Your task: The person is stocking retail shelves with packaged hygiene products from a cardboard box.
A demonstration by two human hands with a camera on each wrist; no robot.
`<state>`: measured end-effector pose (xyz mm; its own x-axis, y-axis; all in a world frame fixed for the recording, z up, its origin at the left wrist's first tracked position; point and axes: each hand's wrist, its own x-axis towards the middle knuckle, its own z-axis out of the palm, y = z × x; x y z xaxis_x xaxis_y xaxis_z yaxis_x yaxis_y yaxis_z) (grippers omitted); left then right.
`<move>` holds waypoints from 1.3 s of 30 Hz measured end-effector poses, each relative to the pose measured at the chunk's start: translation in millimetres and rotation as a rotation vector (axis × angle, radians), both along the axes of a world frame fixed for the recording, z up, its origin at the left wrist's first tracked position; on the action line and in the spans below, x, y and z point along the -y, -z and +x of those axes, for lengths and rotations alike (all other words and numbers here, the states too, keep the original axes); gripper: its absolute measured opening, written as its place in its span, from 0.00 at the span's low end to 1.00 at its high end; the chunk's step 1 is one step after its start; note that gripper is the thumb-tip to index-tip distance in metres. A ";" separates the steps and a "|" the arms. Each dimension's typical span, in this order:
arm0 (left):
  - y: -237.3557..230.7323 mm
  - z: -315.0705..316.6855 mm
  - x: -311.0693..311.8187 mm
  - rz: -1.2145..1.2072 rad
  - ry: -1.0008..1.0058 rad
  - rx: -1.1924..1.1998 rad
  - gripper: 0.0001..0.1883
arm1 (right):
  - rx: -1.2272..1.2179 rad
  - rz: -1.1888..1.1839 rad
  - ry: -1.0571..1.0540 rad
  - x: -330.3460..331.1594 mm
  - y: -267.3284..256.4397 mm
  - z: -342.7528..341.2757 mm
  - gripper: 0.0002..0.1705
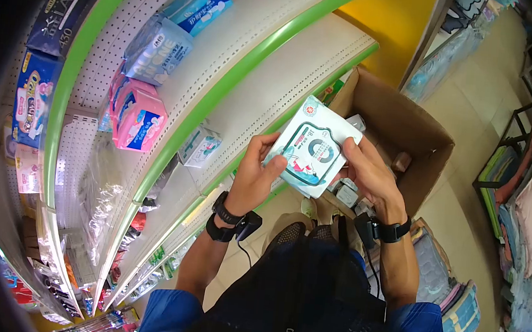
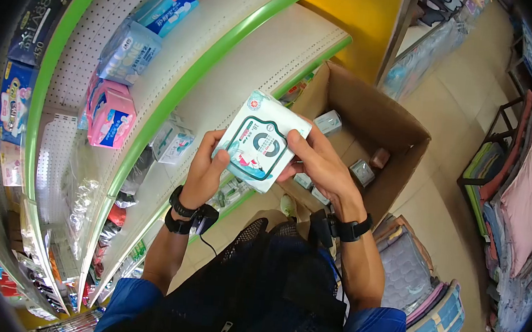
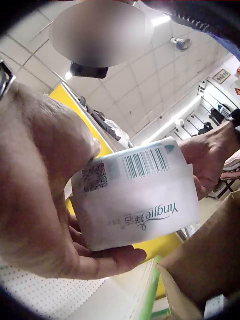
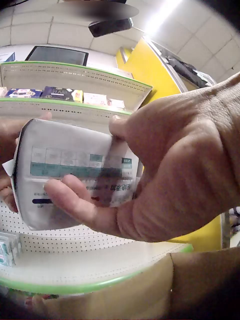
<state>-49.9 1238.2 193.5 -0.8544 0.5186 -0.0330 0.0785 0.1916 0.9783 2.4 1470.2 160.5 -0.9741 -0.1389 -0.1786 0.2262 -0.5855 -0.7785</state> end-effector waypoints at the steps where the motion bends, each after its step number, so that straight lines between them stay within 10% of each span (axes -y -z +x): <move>1: -0.1 -1.5 -0.3 -0.019 -0.010 0.010 0.33 | 0.011 0.010 0.008 3.2 1.9 -1.5 0.38; 12: 14.0 -12.2 18.0 -0.036 0.105 0.135 0.36 | 0.087 0.205 -0.020 -1.9 13.1 -15.8 0.37; 25: 18.2 -26.5 21.4 0.122 -0.132 0.230 0.58 | -0.076 0.440 -0.175 13.4 22.8 -20.8 0.61; 29: 22.9 -27.8 34.8 -0.030 -0.077 0.072 0.62 | -0.257 0.630 -0.049 22.2 38.2 -29.2 0.56; 32: 0.3 -35.3 39.9 -0.675 0.093 -0.861 0.61 | -0.323 1.036 -0.079 34.7 -6.4 -35.9 0.51; 39: 14.3 -50.1 43.1 -0.771 0.145 -0.755 0.55 | -0.653 1.205 0.051 67.9 3.6 -56.5 0.42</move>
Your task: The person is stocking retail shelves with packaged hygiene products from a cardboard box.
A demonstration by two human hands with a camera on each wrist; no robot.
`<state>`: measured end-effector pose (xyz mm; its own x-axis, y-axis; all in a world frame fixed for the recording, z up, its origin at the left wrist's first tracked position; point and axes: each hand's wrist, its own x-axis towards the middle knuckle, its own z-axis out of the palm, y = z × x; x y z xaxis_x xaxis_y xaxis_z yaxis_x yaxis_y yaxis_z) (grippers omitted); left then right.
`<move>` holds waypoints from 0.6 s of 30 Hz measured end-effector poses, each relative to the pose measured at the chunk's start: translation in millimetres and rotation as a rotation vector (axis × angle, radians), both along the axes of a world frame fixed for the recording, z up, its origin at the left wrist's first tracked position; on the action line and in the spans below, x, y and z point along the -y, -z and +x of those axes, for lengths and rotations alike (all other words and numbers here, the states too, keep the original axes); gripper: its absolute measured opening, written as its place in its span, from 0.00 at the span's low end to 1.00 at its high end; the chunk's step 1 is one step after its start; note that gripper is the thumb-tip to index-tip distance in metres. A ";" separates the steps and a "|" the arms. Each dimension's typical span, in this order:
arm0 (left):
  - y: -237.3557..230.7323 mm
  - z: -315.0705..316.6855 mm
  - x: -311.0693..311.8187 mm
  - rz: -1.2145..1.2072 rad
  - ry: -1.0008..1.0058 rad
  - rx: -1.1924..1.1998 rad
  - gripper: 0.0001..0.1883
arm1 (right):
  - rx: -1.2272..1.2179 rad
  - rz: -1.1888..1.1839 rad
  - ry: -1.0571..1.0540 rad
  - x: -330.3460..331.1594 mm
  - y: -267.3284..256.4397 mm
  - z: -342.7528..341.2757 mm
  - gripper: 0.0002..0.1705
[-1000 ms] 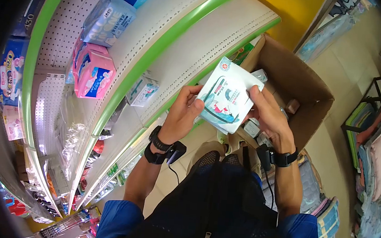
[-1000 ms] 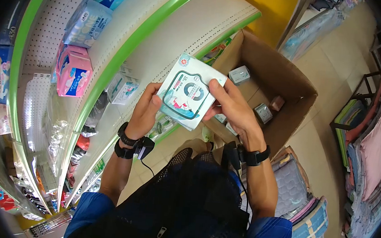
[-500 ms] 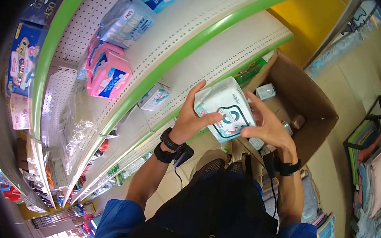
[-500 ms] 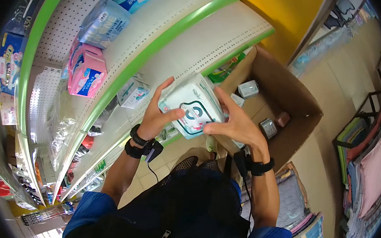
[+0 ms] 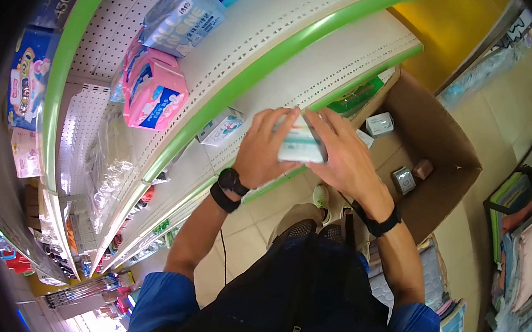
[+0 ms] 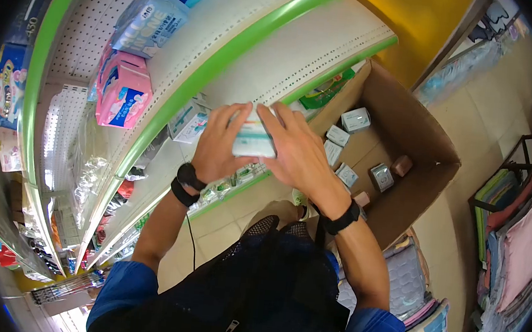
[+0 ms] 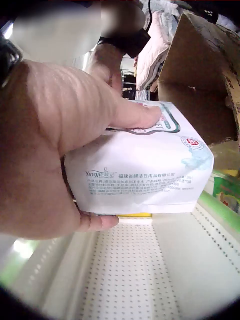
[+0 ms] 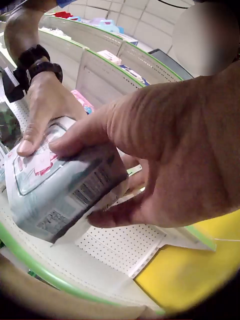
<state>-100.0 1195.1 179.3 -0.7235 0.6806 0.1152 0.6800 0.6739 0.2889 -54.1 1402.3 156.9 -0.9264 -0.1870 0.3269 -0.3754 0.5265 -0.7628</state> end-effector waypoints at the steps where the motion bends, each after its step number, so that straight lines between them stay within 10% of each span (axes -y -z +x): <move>1: 7.3 -7.5 4.2 -0.005 0.003 0.013 0.55 | 0.013 -0.005 0.003 0.3 4.1 -1.8 0.42; 12: 118.7 -163.0 84.4 -0.575 -0.608 -0.167 0.43 | 0.280 -0.381 0.327 -71.0 67.1 36.9 0.22; 18: 159.6 -170.0 77.2 -0.615 -0.472 -0.124 0.37 | 0.472 -0.342 0.483 -113.2 106.2 51.1 0.24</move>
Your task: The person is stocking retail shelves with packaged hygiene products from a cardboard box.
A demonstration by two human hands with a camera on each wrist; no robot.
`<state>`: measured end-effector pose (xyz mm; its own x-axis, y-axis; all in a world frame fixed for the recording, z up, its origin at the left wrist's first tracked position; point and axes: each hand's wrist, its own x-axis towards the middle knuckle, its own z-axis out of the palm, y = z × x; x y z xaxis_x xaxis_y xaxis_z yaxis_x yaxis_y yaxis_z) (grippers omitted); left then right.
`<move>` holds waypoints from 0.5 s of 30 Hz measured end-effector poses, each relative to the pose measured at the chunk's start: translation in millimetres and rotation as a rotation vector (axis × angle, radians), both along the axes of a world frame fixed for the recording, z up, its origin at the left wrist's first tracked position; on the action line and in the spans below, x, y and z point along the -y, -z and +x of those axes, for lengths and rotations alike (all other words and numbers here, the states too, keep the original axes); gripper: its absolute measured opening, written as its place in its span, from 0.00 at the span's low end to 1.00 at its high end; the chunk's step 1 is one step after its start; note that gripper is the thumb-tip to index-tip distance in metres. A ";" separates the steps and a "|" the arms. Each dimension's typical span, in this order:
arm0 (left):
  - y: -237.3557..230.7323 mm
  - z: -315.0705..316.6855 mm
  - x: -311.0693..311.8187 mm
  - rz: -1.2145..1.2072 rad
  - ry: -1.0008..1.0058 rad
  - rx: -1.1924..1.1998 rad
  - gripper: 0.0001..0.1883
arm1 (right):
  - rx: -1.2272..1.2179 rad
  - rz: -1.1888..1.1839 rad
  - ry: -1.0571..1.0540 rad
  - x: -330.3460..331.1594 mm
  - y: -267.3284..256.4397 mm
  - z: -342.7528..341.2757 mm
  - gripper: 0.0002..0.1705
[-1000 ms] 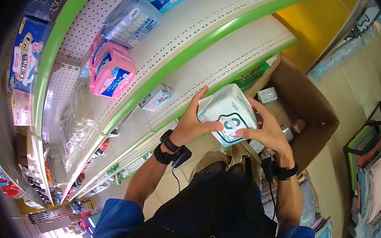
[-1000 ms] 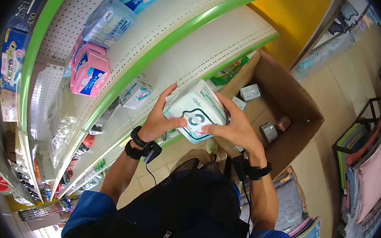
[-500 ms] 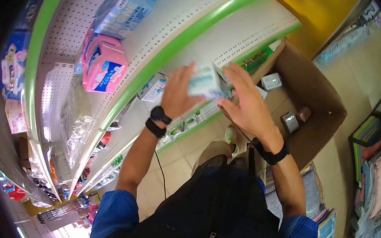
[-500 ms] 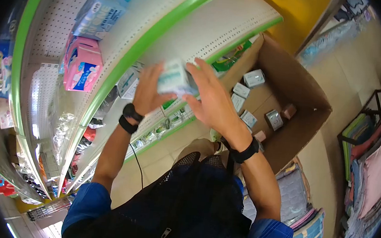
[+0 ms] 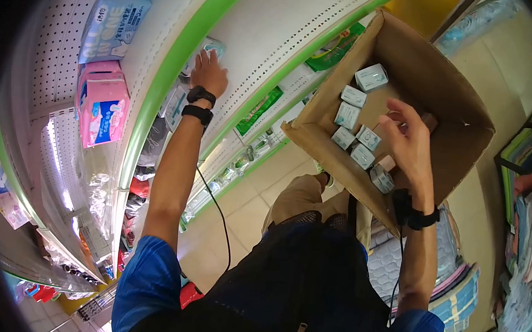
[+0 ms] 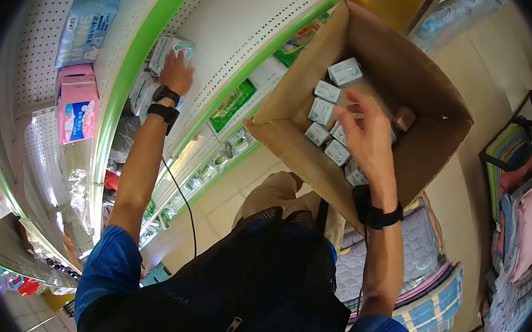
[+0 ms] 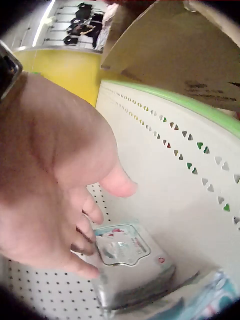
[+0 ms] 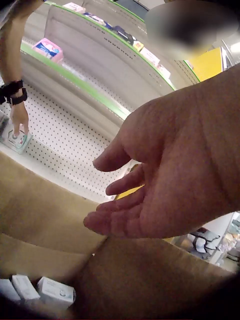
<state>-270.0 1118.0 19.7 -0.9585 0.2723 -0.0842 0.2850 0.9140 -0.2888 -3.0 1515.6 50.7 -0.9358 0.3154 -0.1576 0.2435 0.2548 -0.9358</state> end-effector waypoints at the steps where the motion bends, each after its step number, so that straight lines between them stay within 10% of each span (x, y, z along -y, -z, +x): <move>1: 4.9 0.5 -0.2 0.015 -0.078 0.051 0.38 | 0.021 -0.053 0.030 -7.5 11.4 -2.0 0.24; 11: 31.5 -31.2 26.1 0.205 -0.229 -0.031 0.55 | 0.306 0.114 0.028 -77.1 184.1 -42.5 0.30; 13: 46.3 -52.7 48.3 0.593 -0.250 -0.199 0.58 | 0.581 -0.128 0.058 -71.3 202.8 -51.5 0.29; 15: 53.9 -90.5 88.3 0.425 -0.360 -0.025 0.60 | 0.640 -0.179 0.093 -65.7 231.0 -54.1 0.28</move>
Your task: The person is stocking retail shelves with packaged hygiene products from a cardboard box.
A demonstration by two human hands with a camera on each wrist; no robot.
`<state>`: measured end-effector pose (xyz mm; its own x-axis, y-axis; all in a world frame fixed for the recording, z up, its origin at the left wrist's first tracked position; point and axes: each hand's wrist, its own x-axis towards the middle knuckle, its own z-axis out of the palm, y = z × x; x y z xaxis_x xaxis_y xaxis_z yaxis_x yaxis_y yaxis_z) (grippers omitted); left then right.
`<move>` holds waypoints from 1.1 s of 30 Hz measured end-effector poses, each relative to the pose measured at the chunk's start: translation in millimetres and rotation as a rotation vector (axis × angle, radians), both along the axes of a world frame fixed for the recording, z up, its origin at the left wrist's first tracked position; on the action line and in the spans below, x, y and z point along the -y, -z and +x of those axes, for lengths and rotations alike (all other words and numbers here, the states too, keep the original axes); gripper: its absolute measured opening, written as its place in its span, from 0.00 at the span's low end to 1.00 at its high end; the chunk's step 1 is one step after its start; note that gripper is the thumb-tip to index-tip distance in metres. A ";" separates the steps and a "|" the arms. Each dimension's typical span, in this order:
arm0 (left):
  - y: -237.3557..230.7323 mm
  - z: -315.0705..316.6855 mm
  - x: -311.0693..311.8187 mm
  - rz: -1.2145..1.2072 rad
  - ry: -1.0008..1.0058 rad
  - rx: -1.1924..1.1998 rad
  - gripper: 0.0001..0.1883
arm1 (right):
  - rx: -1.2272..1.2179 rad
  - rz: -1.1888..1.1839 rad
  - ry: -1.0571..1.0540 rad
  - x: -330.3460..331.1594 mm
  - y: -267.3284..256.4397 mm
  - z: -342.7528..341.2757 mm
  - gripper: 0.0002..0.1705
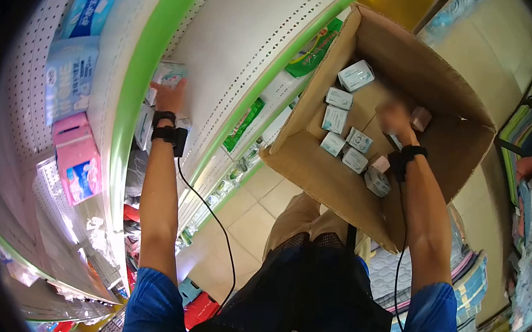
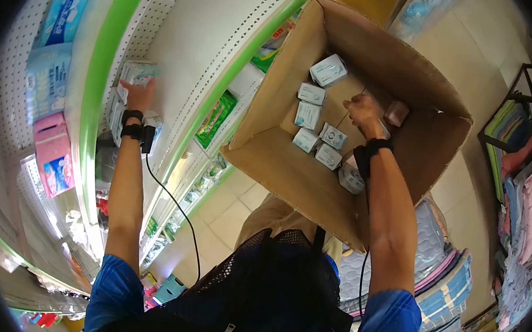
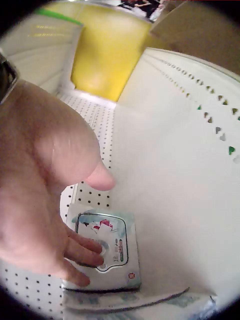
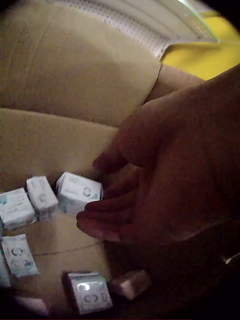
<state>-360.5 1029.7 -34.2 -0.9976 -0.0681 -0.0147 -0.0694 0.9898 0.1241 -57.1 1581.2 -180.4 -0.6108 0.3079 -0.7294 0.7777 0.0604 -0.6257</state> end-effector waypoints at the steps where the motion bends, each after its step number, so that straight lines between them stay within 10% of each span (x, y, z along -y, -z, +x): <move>1: -3.7 -7.6 -2.1 -0.134 -0.075 0.212 0.63 | 0.057 -0.040 0.035 4.3 17.2 -0.9 0.27; 6: -22.0 -7.9 -22.0 -0.055 -0.216 0.121 0.70 | 0.201 0.022 0.050 17.6 101.1 -22.8 0.30; 8: -33.0 -2.3 -36.2 0.006 -0.258 0.140 0.70 | -0.129 0.176 -0.328 18.5 202.5 -20.8 0.44; 12: -26.0 -7.7 -19.5 0.049 -0.177 0.110 0.70 | -0.161 0.445 -0.041 42.7 155.5 -79.3 0.54; 17: -30.6 6.8 -25.8 0.114 -0.314 0.011 0.69 | -0.013 0.530 -0.556 45.9 132.9 -133.7 0.49; 18: -38.6 16.4 -42.6 0.044 -0.177 0.003 0.66 | -0.115 0.759 -0.638 45.1 245.8 -139.7 0.49; 30: -53.7 4.3 -43.3 -0.006 -0.113 0.093 0.57 | 0.181 0.731 -0.217 55.8 175.5 -144.9 0.49; 33: -49.4 8.8 -58.4 0.044 -0.132 0.077 0.57 | 0.248 0.945 -0.280 48.6 257.9 -134.6 0.49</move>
